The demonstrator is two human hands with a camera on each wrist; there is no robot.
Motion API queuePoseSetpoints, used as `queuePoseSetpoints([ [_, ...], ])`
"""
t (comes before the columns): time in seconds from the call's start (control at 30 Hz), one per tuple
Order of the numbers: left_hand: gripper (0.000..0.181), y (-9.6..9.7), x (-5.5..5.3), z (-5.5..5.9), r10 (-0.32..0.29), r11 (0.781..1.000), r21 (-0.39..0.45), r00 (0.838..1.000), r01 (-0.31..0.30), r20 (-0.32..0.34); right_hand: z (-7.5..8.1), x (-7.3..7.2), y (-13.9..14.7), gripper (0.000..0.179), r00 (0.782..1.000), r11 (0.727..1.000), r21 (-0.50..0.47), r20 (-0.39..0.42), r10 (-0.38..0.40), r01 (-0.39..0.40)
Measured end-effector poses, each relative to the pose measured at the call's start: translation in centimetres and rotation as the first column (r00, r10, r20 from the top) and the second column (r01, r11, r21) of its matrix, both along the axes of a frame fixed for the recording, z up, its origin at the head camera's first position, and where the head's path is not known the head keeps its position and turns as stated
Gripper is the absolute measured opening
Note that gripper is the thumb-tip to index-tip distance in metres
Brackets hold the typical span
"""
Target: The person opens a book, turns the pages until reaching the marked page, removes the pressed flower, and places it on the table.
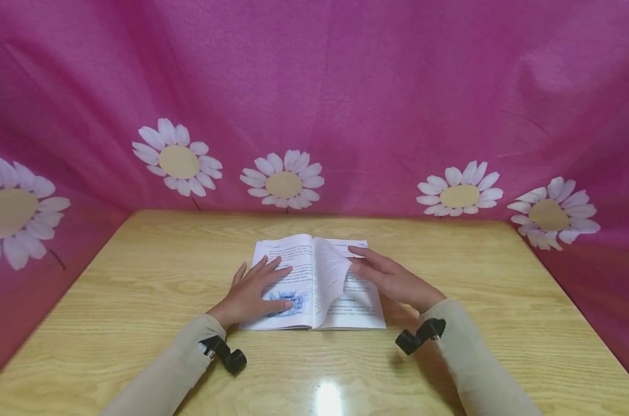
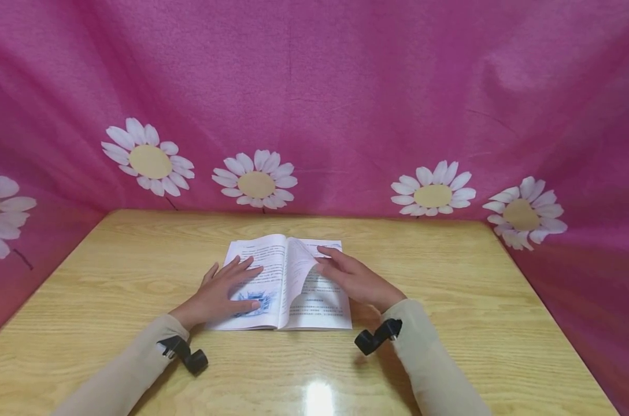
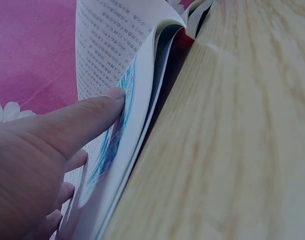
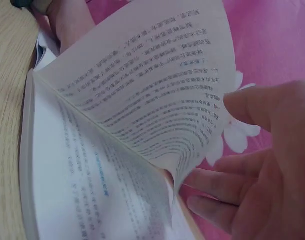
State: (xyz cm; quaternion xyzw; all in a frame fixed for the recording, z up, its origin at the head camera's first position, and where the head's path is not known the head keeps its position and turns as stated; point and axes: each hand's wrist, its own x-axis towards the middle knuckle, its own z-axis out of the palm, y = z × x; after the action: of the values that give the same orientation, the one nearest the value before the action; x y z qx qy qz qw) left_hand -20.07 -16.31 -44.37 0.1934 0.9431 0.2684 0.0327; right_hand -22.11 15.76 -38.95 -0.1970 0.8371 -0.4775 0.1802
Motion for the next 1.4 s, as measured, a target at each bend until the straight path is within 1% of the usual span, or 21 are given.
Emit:
queuePoseSetpoints([
  [0.13,0.078,-0.2,0.0,-0.1,0.001,1.000,0.005,1.000,-0.001,-0.004,0.7,0.3,-0.3,0.069,0.999,1.000,-0.009,-0.046,-0.014,0.013],
  [0.2,0.078,-0.3,0.0,-0.2,-0.004,1.000,0.007,1.000,0.004,-0.011,1.0,0.5,-0.3,0.070,0.997,1.000,0.000,-0.079,-0.012,0.012],
  [0.3,0.078,-0.3,0.0,-0.3,-0.009,1.000,0.004,1.000,0.010,-0.014,1.4,0.8,-0.4,0.072,0.991,0.999,0.031,-0.129,-0.032,0.036],
  [0.37,0.078,-0.3,0.1,-0.3,-0.015,1.000,0.013,1.000,0.015,-0.016,1.4,1.1,-0.6,0.076,0.984,0.998,0.038,-0.172,-0.043,0.050],
  [0.43,0.078,-0.2,0.1,-0.3,-0.019,1.000,0.021,1.000,0.019,-0.016,1.4,1.3,-0.9,0.080,0.979,0.996,0.039,-0.193,-0.068,0.077],
  [0.5,0.078,-0.2,0.2,-0.3,-0.022,0.999,0.023,1.000,0.023,-0.016,1.2,1.5,-1.3,0.083,0.972,0.996,0.036,-0.221,-0.075,0.085],
  [0.57,0.078,-0.2,0.2,-0.3,-0.018,1.000,0.021,1.000,0.019,-0.016,0.9,1.7,-1.9,0.082,0.972,0.996,0.043,-0.225,-0.070,0.082],
  [0.73,0.078,-0.1,0.3,-0.4,0.017,0.999,0.030,1.000,-0.016,-0.015,0.2,2.4,-3.4,0.065,0.973,0.999,0.051,-0.231,-0.003,0.015],
  [0.83,0.075,-0.1,0.3,-0.3,0.039,0.998,0.042,0.999,-0.039,-0.013,-0.1,2.7,-4.3,0.053,0.964,0.999,0.027,-0.265,0.040,-0.034],
  [0.9,0.069,-0.1,0.2,-0.3,0.046,0.997,0.059,0.999,-0.045,-0.022,-0.3,2.9,-4.7,0.047,0.954,0.998,0.026,-0.291,0.070,-0.065],
  [0.93,0.065,-0.1,0.1,-0.3,0.053,0.996,0.076,0.998,-0.050,-0.031,-0.3,3.1,-4.9,0.044,0.950,0.996,0.028,-0.301,0.084,-0.079],
  [1.0,0.058,-0.1,-0.1,-0.4,0.081,0.986,0.146,0.996,-0.075,-0.029,-0.4,3.3,-5.2,0.042,0.945,0.994,0.033,-0.309,0.110,-0.105],
  [1.07,0.054,-0.1,-0.3,-0.3,0.125,0.967,0.223,0.992,-0.122,0.002,-0.5,3.6,-5.4,0.042,0.940,0.991,0.048,-0.314,0.135,-0.126],
  [1.1,0.055,-0.1,-0.3,-0.2,0.153,0.949,0.276,0.988,-0.153,0.025,-0.5,3.7,-5.5,0.042,0.938,0.989,0.057,-0.315,0.146,-0.135],
  [1.13,0.056,-0.1,-0.4,-0.1,0.181,0.925,0.329,0.981,-0.192,0.063,-0.5,3.8,-5.6,0.043,0.937,0.988,0.064,-0.313,0.154,-0.141],
  [1.2,0.060,-0.2,-0.4,0.2,0.228,0.863,0.428,0.963,-0.267,0.141,-0.6,3.9,-5.8,0.044,0.938,0.986,0.076,-0.303,0.167,-0.151],
  [1.23,0.061,-0.2,-0.4,0.3,0.240,0.832,0.471,0.955,-0.294,0.172,-0.6,4.0,-5.8,0.045,0.940,0.985,0.086,-0.295,0.171,-0.153],
  [1.3,0.061,-0.3,-0.4,0.3,0.253,0.757,0.557,0.940,-0.340,0.230,-0.8,4.1,-6.0,0.046,0.941,0.983,0.096,-0.287,0.180,-0.159],
  [1.33,0.062,-0.3,-0.4,0.3,0.257,0.725,0.586,0.932,-0.361,0.257,-1.0,4.2,-6.1,0.048,0.937,0.981,0.102,-0.294,0.186,-0.163],
  [1.37,0.064,-0.4,-0.4,0.4,0.258,0.697,0.612,0.927,-0.373,0.271,-1.1,4.2,-6.2,0.049,0.933,0.980,0.103,-0.303,0.195,-0.171],
  [1.4,0.065,-0.4,-0.5,0.4,0.259,0.676,0.629,0.923,-0.383,0.284,-1.2,4.2,-6.2,0.050,0.928,0.978,0.110,-0.312,0.205,-0.179],
])
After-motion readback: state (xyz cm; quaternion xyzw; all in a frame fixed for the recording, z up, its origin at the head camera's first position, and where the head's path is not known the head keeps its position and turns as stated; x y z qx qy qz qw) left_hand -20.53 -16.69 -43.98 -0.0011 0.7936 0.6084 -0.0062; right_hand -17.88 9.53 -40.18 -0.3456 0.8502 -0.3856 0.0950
